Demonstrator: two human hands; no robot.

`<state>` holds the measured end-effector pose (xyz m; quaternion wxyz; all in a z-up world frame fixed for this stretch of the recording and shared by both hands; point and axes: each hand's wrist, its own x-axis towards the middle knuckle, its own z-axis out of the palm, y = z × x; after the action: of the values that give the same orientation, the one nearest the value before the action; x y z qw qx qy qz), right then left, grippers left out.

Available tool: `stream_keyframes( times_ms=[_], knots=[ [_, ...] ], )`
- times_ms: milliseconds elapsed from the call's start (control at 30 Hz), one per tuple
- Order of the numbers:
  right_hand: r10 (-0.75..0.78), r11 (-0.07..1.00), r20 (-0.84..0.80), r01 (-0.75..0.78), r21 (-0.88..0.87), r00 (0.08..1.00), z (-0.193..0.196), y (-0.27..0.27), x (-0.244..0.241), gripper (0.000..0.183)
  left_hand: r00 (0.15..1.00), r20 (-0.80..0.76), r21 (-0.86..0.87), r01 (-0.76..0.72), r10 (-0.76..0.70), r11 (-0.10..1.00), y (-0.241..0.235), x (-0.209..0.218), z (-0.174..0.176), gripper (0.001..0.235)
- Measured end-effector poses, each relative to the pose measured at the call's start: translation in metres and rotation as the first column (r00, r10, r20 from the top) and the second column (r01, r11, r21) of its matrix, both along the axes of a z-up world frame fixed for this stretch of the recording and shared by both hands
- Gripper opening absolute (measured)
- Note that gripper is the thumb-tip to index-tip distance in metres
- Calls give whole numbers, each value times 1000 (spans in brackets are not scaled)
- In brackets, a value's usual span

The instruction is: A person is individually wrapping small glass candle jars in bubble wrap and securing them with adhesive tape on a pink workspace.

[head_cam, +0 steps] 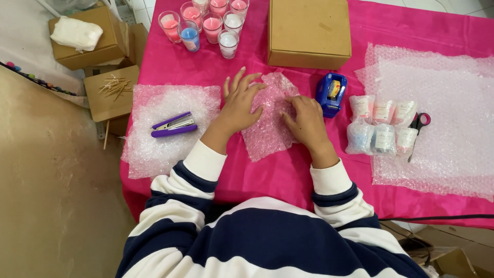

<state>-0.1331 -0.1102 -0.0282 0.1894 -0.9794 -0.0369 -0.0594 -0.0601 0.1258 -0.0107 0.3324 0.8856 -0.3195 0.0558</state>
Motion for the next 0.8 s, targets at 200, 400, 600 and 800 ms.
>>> stream_keyframes(
  times_ms=[200,400,600,800],
  knots=[
    [-91,994,187,78,73,978,3,6,4,29,957,-157,72,259,-245,963,-21,-12,-31,93],
    [-124,991,186,113,67,975,-19,2,19,34,951,-206,318,290,-233,903,-25,-19,-28,115],
    [-144,986,195,124,110,970,-5,11,18,28,946,-219,368,306,-238,878,-24,-21,-28,121],
    [-198,974,229,164,160,953,-12,8,21,10,936,-248,386,331,-249,861,-23,-22,-27,124]
  ],
)
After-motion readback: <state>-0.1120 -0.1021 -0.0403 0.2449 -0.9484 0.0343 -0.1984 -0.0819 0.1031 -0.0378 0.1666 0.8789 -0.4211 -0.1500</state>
